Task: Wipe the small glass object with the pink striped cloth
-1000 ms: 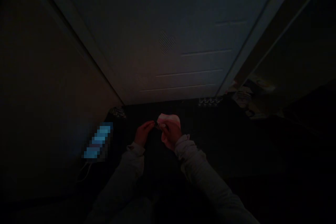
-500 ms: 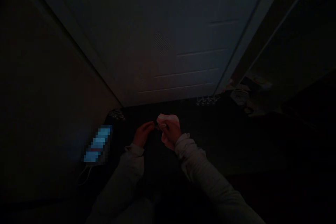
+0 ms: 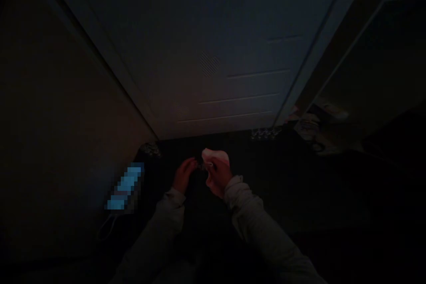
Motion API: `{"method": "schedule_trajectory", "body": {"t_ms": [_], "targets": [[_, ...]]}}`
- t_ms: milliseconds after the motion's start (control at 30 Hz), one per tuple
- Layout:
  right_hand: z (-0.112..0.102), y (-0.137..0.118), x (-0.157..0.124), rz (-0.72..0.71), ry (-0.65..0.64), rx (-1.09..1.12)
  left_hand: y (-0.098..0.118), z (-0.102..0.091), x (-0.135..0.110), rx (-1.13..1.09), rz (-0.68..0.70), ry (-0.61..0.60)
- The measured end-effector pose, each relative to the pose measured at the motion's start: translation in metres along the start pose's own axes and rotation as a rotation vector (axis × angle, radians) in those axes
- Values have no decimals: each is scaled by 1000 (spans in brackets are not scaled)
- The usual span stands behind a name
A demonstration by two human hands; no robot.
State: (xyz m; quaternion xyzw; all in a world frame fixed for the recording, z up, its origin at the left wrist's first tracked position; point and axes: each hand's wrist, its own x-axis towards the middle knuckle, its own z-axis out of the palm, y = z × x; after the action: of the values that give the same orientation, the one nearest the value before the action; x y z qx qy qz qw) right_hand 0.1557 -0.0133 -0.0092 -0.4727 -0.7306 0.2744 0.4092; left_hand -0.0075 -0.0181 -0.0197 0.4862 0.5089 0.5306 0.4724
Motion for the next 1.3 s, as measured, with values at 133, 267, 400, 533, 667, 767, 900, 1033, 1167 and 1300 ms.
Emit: {"method": "schedule_trajectory", "body": {"t_ms": [133,267,400,533,667,767,900,1033,1167,1300], "targets": [[0,-2,0,8,-7,-11,-1,3,-1,158,15,53],[-1,-9,-1,11,-6,-6,0,5,-2,214,21,124],[1,-17,-3,47,41,50,0,7,-2,211,-2,173],[2,-19,-5,63,52,93,2,7,-4,149,-30,123],[2,-15,-5,72,47,106,5,4,-5,65,-41,103],[3,-12,-5,54,19,75,7,1,-5,39,-50,101],[4,-11,-6,44,1,41,7,-3,-6,-16,-57,60],[3,-11,-6,32,-32,-1,5,-6,-6,-80,-57,18],[1,-12,-7,26,-75,-65,6,-7,-5,-70,-66,19],[1,-13,-8,31,-99,-139,7,-6,-4,-30,-50,31]]}}
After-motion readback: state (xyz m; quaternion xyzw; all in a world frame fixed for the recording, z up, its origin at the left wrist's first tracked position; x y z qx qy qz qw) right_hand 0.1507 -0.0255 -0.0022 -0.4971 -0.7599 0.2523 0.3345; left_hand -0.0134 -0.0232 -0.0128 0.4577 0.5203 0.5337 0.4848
